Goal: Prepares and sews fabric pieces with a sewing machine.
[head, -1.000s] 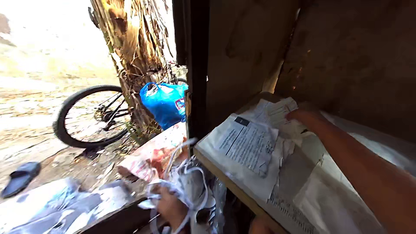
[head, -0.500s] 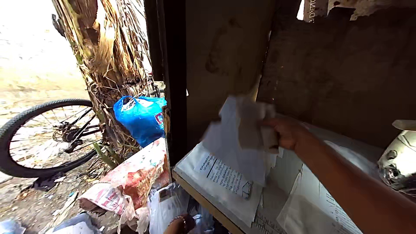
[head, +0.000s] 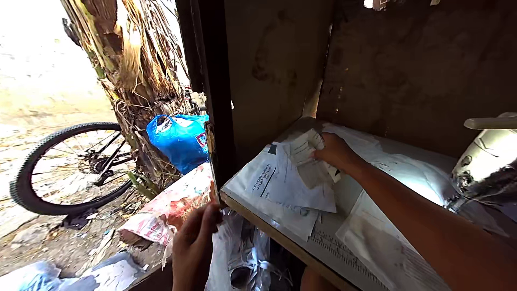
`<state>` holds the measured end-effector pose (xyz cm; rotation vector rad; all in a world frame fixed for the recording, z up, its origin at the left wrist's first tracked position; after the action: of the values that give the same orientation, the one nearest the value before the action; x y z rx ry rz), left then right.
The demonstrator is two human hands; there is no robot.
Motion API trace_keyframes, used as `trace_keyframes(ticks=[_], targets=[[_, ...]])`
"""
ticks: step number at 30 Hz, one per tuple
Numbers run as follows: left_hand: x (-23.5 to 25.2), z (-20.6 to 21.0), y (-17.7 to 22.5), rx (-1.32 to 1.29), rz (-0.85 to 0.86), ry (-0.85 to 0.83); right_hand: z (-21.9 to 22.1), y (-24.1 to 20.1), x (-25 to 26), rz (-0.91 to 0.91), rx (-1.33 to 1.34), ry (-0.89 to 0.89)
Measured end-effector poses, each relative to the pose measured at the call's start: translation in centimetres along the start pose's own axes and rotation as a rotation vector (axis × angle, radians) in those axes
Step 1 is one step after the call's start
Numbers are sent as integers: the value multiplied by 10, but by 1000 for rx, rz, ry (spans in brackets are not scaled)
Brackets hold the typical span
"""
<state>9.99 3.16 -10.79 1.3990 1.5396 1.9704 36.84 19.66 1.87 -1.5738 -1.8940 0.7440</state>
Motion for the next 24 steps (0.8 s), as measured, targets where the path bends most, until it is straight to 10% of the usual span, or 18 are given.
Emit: trace_keyframes(ticks=[6, 11, 20, 24], targets=[[60, 49, 49, 210, -3, -395, -30, -35, -33, -194, 352, -17], [56, 86, 89, -143, -40, -555, -46, -48, -76, -204, 629, -12], [-6, 102, 126, -353, -117, -171, -88, -7, -162, -649, 104, 1], [-26, 53, 98, -382, -270, -42, -89, 68, -186, -189, -346, -397]])
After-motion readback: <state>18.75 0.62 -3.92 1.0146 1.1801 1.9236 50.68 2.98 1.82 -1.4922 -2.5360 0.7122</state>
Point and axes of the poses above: each hand's wrist, its own x-axis towards the middle knuckle, its own z-axis out of the palm, y = z × x, the point moved 2 cm from there along x, towards the middle knuckle, and after that the axes turned 5 degrees about x, right-handed, at the moved point
